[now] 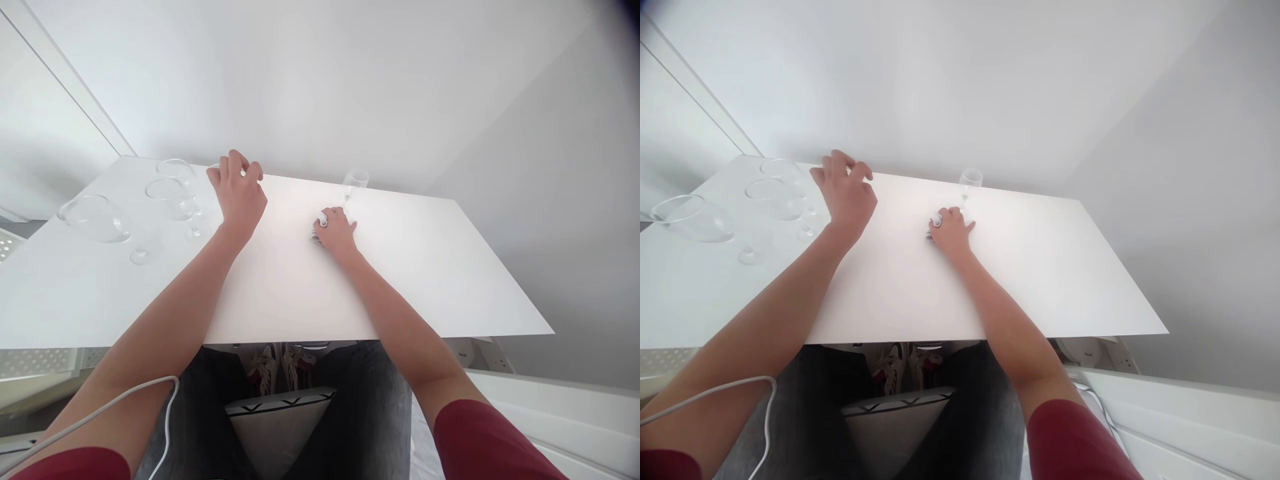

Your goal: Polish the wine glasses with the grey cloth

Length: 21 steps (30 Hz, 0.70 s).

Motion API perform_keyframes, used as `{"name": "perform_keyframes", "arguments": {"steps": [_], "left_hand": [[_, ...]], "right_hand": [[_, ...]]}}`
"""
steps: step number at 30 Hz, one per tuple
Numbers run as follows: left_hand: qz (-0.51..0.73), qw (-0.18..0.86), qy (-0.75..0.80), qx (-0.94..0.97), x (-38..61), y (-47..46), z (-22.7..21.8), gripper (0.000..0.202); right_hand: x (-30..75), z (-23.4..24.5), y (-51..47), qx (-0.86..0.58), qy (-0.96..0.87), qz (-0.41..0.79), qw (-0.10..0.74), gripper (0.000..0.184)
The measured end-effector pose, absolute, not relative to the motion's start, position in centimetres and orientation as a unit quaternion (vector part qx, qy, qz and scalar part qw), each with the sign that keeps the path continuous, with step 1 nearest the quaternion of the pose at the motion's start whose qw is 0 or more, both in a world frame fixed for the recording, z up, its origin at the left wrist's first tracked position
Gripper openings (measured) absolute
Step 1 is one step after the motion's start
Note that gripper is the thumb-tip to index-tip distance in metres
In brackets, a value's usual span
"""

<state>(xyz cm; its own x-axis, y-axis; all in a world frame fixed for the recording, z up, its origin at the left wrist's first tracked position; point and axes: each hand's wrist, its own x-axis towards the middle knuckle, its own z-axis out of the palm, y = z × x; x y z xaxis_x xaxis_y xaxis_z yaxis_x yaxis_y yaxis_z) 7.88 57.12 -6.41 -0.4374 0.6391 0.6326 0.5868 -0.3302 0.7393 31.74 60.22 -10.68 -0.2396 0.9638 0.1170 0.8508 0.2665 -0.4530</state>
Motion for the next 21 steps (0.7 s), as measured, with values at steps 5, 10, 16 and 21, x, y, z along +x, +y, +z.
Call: {"name": "perform_keyframes", "arguments": {"steps": [5,10,16,21], "left_hand": [[0.649,0.055,0.532,0.541,9.0,57.3,-7.0,0.028],[0.644,0.091,0.496,0.575,9.9,57.5,-8.0,0.026],[0.633,0.120,0.459,0.612,10.9,57.3,-8.7,0.031],[0.628,0.134,0.437,0.630,11.9,57.0,-9.1,0.029]], "right_hand": [[31.7,-10.5,60.1,-0.623,-0.743,0.152,0.193,0.035],[31.8,-10.4,60.0,-0.642,-0.731,0.145,0.183,0.039],[31.8,-10.5,60.1,-0.679,-0.699,0.126,0.185,0.044],[31.8,-9.9,59.3,-0.551,-0.761,0.128,0.318,0.060]]}}
